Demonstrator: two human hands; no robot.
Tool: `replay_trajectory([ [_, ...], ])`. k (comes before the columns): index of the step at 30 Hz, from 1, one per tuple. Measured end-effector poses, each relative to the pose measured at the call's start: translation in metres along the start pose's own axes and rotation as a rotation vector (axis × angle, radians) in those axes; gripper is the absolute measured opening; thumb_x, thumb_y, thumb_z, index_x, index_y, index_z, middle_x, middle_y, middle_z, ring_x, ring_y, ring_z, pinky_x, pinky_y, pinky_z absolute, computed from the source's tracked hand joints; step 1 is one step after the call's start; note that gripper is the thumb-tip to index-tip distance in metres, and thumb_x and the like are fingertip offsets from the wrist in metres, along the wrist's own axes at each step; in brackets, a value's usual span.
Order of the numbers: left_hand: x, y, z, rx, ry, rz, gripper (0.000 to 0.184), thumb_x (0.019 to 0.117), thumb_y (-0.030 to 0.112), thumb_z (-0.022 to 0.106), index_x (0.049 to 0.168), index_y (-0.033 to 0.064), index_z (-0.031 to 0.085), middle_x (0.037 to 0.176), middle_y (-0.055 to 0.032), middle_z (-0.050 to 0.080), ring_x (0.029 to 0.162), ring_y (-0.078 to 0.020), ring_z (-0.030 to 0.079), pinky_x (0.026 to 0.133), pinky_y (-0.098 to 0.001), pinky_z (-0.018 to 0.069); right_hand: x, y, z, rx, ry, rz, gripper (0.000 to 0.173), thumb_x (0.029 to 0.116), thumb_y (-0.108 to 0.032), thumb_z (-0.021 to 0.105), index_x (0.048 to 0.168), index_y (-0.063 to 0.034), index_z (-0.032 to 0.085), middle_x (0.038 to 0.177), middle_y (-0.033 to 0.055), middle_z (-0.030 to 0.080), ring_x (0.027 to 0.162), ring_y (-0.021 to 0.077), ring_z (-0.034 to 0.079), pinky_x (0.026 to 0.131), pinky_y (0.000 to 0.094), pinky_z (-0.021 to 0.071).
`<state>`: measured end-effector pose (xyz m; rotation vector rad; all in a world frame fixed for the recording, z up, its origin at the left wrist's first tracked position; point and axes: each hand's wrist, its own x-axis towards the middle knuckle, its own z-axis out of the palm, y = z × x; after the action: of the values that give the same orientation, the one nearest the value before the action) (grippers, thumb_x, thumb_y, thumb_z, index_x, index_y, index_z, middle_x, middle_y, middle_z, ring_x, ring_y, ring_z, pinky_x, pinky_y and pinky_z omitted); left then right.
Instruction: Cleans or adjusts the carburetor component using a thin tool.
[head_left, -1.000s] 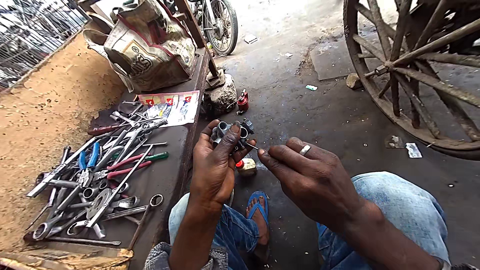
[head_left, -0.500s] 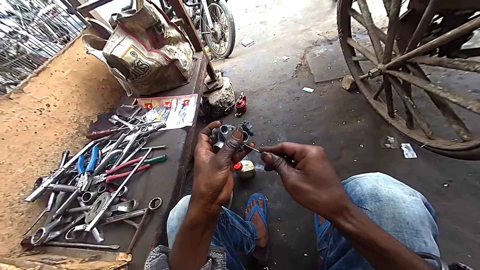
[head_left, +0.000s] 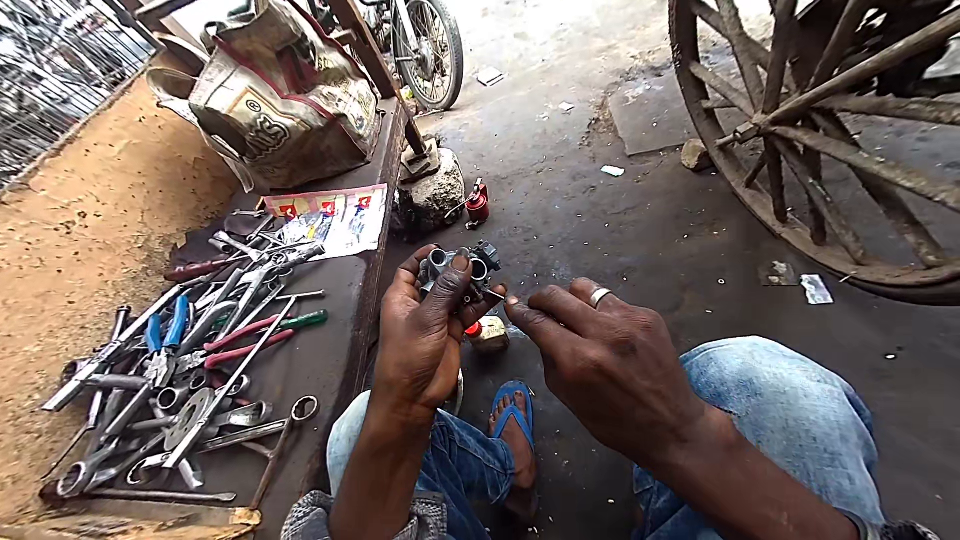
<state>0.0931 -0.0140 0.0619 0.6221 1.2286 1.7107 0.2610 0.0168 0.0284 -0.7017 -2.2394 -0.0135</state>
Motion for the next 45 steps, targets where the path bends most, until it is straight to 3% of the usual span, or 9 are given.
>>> replay_trajectory([
  [7, 0.002, -0.003, -0.001, 0.009, -0.039, 0.030, 0.035, 0.1015, 0.005, 0.060, 0.132, 0.0092, 0.043, 0.110, -0.0130, 0.063, 0.092, -0.0268, 0.072, 0.085, -0.0439, 0.0632, 0.001, 0.003, 0.000, 0.123, -0.017, 0.066, 0.024, 0.0931, -0.005, 0.061, 0.110, -0.0078, 0.078, 0.089, 0.0058, 0.067, 0.068, 0.0197, 0.061, 0.052, 0.0318, 0.0467],
  [16, 0.001, -0.004, -0.001, 0.027, -0.068, 0.090, 0.036, 0.1016, 0.004, 0.058, 0.132, 0.0116, 0.042, 0.111, -0.0130, 0.062, 0.092, -0.0277, 0.072, 0.085, -0.0447, 0.0634, 0.004, -0.003, 0.003, 0.476, -0.035, 0.401, 0.015, 0.0975, -0.018, 0.064, 0.101, -0.0143, 0.078, 0.083, -0.0065, 0.066, 0.072, 0.0026, 0.062, 0.060, 0.0200, 0.0525],
  [18, 0.000, -0.004, -0.001, 0.039, -0.064, 0.092, 0.035, 0.1011, 0.002, 0.059, 0.131, 0.0118, 0.042, 0.109, -0.0121, 0.063, 0.090, -0.0266, 0.072, 0.085, -0.0438, 0.0635, 0.003, -0.003, 0.003, 0.420, -0.036, 0.370, 0.015, 0.0968, -0.016, 0.065, 0.102, -0.0142, 0.078, 0.083, -0.0057, 0.065, 0.069, 0.0045, 0.061, 0.058, 0.0217, 0.0516],
  [22, 0.001, -0.006, 0.002, 0.049, -0.036, 0.075, 0.038, 0.1003, 0.001, 0.060, 0.131, 0.0124, 0.041, 0.109, -0.0111, 0.062, 0.090, -0.0239, 0.072, 0.083, -0.0411, 0.0635, 0.000, -0.002, 0.009, 0.084, -0.004, 0.094, 0.026, 0.0901, -0.002, 0.061, 0.110, -0.0076, 0.078, 0.080, 0.0051, 0.062, 0.054, 0.0175, 0.055, 0.042, 0.0309, 0.0390],
  [27, 0.002, -0.006, 0.000, 0.042, 0.019, 0.040, 0.037, 0.1007, 0.005, 0.062, 0.131, 0.0110, 0.042, 0.107, -0.0106, 0.062, 0.087, -0.0225, 0.071, 0.081, -0.0393, 0.0637, 0.002, 0.004, 0.012, -0.075, 0.018, -0.081, 0.028, 0.0939, -0.001, 0.057, 0.110, -0.0089, 0.078, 0.082, 0.0055, 0.063, 0.054, 0.0176, 0.046, 0.043, 0.0306, 0.0288],
  [30, 0.002, -0.010, 0.000, 0.026, 0.042, 0.018, 0.037, 0.1003, 0.004, 0.062, 0.131, 0.0107, 0.042, 0.106, -0.0099, 0.062, 0.086, -0.0213, 0.070, 0.081, -0.0392, 0.0630, 0.004, 0.004, 0.008, -0.049, -0.052, 0.017, 0.024, 0.0989, -0.012, 0.058, 0.115, -0.0092, 0.076, 0.086, 0.0067, 0.065, 0.060, 0.0218, 0.056, 0.045, 0.0336, 0.0404],
  [33, 0.000, -0.011, 0.002, 0.010, 0.057, -0.008, 0.040, 0.0997, 0.004, 0.063, 0.133, 0.0092, 0.041, 0.107, -0.0118, 0.063, 0.088, -0.0241, 0.072, 0.083, -0.0419, 0.0635, 0.005, 0.004, 0.002, -0.001, -0.146, 0.202, 0.037, 0.1046, -0.026, 0.046, 0.123, -0.0078, 0.073, 0.085, 0.0086, 0.066, 0.067, 0.0255, 0.064, 0.052, 0.0396, 0.0485],
  [38, 0.002, -0.015, 0.006, 0.022, 0.065, -0.020, 0.043, 0.0994, 0.004, 0.063, 0.135, 0.0101, 0.041, 0.109, -0.0132, 0.063, 0.088, -0.0258, 0.073, 0.082, -0.0424, 0.0637, 0.002, 0.009, -0.005, 0.179, -0.289, 0.277, 0.028, 0.1026, -0.020, 0.053, 0.118, -0.0140, 0.074, 0.088, 0.0030, 0.069, 0.082, 0.0209, 0.067, 0.070, 0.0363, 0.0551],
  [45, 0.004, -0.017, 0.008, 0.017, 0.093, -0.052, 0.037, 0.1005, 0.006, 0.062, 0.132, 0.0099, 0.043, 0.103, -0.0106, 0.063, 0.084, -0.0220, 0.071, 0.078, -0.0382, 0.0640, 0.002, 0.008, 0.002, 0.006, -0.147, 0.018, 0.027, 0.0940, 0.001, 0.056, 0.112, -0.0019, 0.076, 0.083, 0.0084, 0.063, 0.081, 0.0272, 0.058, 0.067, 0.0375, 0.0470],
])
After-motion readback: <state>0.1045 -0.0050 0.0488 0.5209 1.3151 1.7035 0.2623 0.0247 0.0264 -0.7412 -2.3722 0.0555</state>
